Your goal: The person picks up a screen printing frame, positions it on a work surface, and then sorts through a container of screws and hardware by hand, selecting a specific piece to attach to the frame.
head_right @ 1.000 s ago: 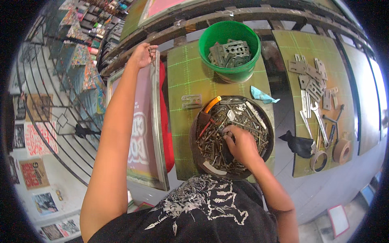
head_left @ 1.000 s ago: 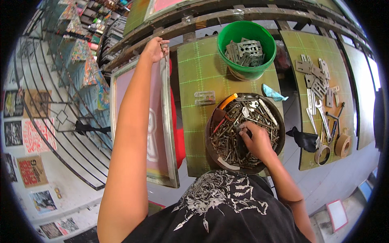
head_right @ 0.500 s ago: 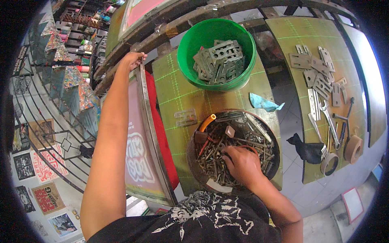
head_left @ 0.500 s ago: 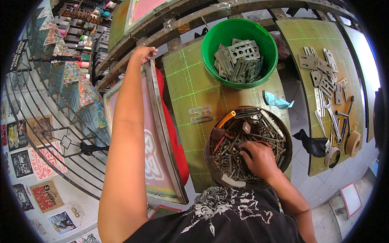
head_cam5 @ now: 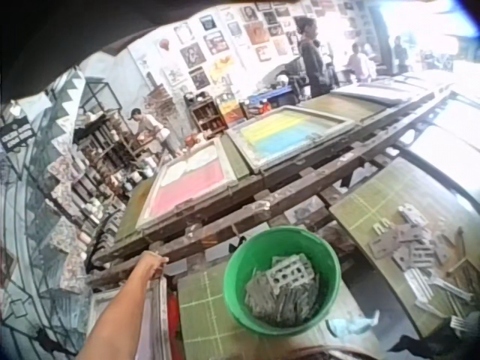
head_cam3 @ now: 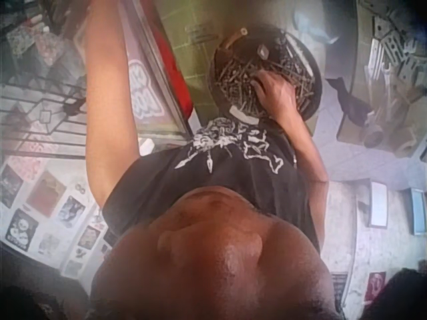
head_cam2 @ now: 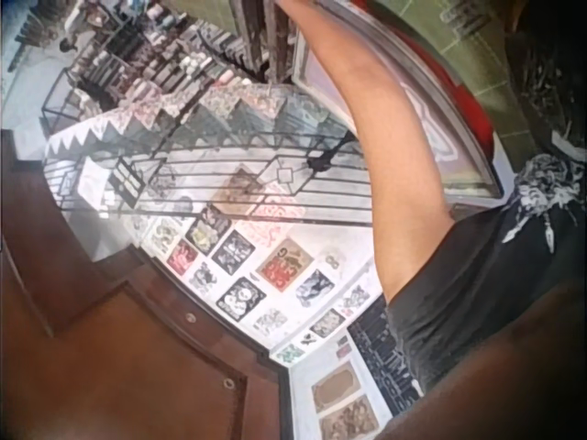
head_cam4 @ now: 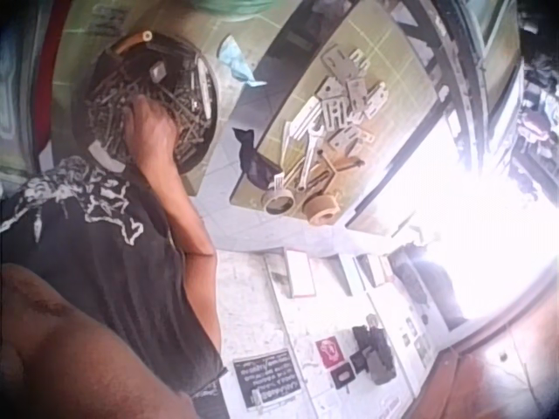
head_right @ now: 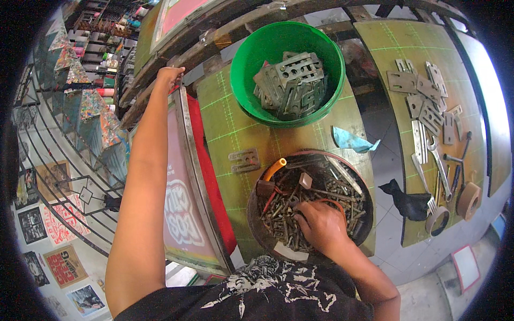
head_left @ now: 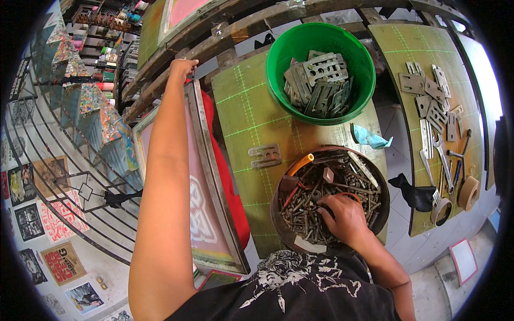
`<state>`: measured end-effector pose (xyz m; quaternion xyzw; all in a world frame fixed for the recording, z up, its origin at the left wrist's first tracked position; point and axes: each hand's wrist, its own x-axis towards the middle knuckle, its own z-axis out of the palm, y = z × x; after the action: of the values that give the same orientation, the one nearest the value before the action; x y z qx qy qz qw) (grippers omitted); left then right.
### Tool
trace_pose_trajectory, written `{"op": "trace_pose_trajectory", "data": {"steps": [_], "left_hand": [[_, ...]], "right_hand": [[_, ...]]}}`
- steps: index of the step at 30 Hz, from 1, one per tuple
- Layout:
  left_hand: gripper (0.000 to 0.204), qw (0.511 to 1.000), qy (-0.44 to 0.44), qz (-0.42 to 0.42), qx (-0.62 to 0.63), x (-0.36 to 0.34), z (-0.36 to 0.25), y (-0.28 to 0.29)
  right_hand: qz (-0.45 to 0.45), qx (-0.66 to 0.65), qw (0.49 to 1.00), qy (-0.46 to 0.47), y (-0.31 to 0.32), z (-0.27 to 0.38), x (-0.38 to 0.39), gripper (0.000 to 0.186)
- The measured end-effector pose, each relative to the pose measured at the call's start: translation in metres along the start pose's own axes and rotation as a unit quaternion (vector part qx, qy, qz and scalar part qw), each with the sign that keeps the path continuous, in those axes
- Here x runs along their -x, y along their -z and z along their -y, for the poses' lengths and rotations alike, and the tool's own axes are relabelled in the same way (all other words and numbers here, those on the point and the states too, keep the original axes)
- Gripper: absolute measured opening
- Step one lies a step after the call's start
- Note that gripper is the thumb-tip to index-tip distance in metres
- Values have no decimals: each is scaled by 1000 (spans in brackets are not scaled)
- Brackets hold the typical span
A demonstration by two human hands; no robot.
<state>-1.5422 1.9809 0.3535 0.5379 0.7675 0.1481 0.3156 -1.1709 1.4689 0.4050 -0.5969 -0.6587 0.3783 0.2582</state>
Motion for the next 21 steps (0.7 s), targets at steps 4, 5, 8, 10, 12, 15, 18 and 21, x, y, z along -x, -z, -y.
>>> {"op": "trace_pose_trajectory", "data": {"steps": [4,5,8,10,12,15,18,21], "left_hand": [[23,1000,-16,16,-16,-6,2,-2],[23,1000,-22,17,-13,-6,0,-4],[22,999,-37,-6,-25,1,-11,-5],[23,997,-35,-38,-64,8,-7,-3],[24,999,-9,-27,-17,15,-7,4],[26,990,-126,63,8,46,-27,20],[20,951,-172,127,222,119,-44,17],[20,908,-189,228,295,237,-52,-4]], "right_hand": [[-3,0,1000,-2,-1,0,0,17],[-6,-5,1000,-5,-2,0,0,17],[-19,-5,1000,9,0,0,-1,16],[-23,12,999,33,3,-2,-1,15],[2,10,1000,12,1,-3,-1,19],[-24,-42,999,14,2,-4,-2,21],[-53,-119,991,-34,5,-6,1,17],[-25,-184,972,-143,16,4,1,15]]}}
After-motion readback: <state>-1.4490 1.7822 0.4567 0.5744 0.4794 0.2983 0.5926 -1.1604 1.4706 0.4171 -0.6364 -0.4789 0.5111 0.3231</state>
